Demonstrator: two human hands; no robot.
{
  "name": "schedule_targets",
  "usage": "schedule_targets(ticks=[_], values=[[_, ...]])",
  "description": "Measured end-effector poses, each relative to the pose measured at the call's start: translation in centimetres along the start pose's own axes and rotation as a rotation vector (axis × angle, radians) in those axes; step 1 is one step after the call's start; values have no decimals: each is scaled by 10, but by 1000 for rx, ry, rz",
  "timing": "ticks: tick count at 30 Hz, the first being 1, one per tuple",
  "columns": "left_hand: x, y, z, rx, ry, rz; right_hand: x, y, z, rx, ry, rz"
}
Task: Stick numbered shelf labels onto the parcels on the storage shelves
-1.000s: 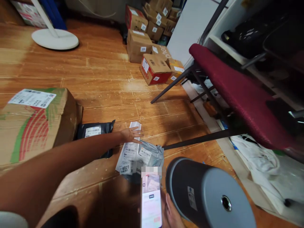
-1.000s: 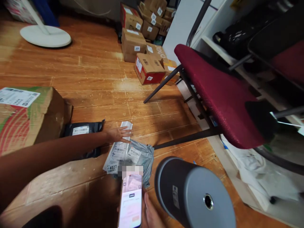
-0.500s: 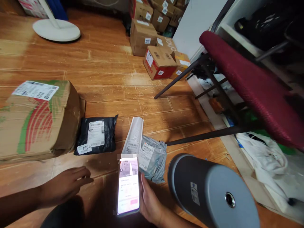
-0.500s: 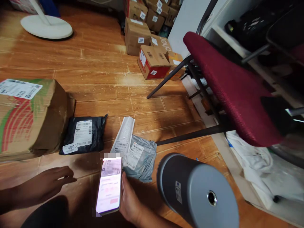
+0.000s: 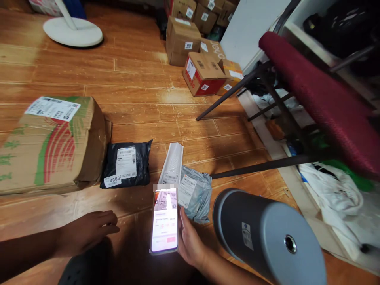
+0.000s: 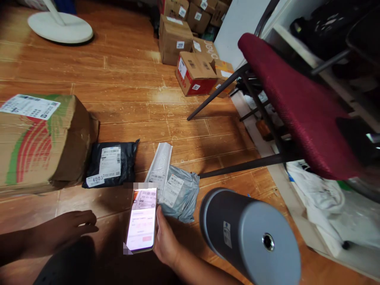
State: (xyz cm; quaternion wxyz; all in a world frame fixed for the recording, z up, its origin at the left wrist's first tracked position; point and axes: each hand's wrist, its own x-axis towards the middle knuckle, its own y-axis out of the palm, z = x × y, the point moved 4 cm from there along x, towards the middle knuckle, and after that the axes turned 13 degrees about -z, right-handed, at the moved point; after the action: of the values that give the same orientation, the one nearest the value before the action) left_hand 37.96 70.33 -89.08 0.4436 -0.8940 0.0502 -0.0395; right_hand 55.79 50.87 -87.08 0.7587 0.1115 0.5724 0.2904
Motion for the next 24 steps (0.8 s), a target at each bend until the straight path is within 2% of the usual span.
schedule_targets(ticks=[7,10,13,15,17,20,24], values=[[-4,3,-6,-10,-38,-39,-2,2,3,-26,-9,8],[-7,8,-4,2,-71,-13,1,0,1,-28,-24,10],[-5,12,-2,32,-26,9,1,-6,2,-48,-83,6],[1,13,0,79,-33,-1,-2,-9,2,-95,-49,33],[12,10,4,112,-131,-35,-5,-6,1,-162,61,85],[30,4,7,98,-205,-69,-7,12,4,-239,179,146],[44,3,2,52,-37,-93,9,60,6,-268,118,169]])
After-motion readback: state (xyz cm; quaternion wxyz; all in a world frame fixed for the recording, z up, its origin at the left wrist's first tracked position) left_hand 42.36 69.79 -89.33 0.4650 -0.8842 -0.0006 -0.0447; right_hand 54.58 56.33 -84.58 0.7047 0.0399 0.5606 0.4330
